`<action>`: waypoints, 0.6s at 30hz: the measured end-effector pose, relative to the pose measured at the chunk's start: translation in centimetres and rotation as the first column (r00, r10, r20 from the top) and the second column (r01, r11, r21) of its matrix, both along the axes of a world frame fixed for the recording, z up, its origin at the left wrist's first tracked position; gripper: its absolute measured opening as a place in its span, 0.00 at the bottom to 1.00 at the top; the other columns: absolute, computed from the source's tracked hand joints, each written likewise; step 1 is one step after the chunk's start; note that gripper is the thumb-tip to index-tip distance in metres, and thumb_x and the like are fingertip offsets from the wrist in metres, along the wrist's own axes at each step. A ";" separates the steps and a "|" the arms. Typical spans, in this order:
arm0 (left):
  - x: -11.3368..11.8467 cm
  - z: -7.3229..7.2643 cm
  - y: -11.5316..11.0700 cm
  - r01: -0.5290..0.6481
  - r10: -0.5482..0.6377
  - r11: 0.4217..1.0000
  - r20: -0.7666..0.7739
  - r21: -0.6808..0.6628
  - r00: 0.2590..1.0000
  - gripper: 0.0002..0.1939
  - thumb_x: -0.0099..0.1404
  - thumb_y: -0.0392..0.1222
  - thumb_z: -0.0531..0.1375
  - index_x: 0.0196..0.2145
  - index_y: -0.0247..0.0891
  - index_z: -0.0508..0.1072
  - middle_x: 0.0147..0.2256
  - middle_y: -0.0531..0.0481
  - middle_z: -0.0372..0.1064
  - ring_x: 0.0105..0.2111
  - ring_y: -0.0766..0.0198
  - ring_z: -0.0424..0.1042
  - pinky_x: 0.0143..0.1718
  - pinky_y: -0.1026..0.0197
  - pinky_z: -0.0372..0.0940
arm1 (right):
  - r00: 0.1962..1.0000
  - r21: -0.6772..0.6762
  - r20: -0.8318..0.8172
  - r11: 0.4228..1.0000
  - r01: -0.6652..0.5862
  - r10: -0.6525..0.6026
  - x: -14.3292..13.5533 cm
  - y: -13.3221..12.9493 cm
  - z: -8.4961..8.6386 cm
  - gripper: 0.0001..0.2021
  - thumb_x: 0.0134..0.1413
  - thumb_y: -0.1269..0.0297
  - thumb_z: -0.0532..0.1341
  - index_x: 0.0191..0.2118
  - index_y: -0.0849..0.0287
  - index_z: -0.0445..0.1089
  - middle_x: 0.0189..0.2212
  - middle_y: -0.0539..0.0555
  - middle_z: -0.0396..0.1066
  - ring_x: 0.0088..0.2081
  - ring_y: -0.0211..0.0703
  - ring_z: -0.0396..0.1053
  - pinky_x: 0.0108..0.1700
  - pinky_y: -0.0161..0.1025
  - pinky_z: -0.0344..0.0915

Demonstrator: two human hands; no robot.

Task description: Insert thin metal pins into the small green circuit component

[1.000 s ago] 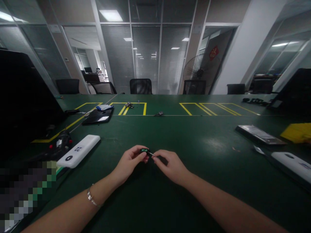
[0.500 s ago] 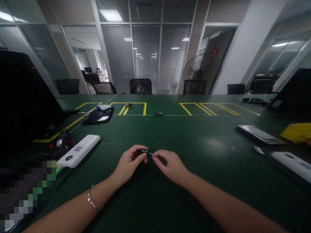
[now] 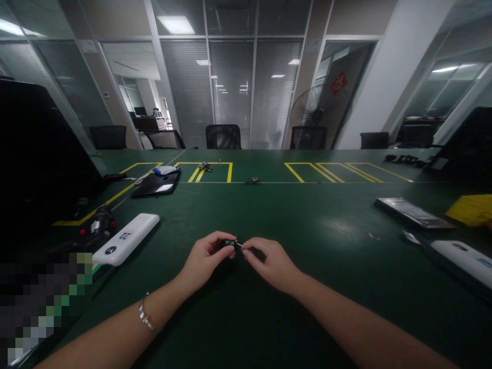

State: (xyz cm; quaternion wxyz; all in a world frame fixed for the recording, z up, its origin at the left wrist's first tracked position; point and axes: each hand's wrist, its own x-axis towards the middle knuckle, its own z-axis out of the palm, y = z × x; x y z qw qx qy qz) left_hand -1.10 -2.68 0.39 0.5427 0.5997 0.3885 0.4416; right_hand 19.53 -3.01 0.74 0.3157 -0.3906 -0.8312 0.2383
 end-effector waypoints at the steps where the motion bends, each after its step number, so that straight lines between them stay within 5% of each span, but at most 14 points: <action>1: 0.0 0.1 0.0 0.000 0.000 1.000 0.011 -0.013 1.000 0.11 0.60 0.36 0.64 0.42 0.36 0.74 0.36 0.46 0.75 0.36 0.59 0.74 0.42 0.53 0.67 | 1.000 0.002 -0.002 1.000 -0.003 0.003 0.0 0.0 0.0 0.08 0.62 0.67 0.55 0.41 0.56 0.72 0.36 0.51 0.74 0.37 0.41 0.71 0.40 0.38 0.66; 18: 0.4 0.2 -0.1 -0.004 0.015 0.995 0.107 -0.100 0.994 0.11 0.57 0.37 0.65 0.39 0.35 0.75 0.36 0.46 0.76 0.34 0.61 0.74 0.41 0.56 0.67 | 1.000 0.000 0.006 1.000 -0.004 0.004 0.0 0.0 0.0 0.08 0.62 0.66 0.55 0.42 0.57 0.72 0.36 0.52 0.73 0.37 0.41 0.70 0.39 0.38 0.65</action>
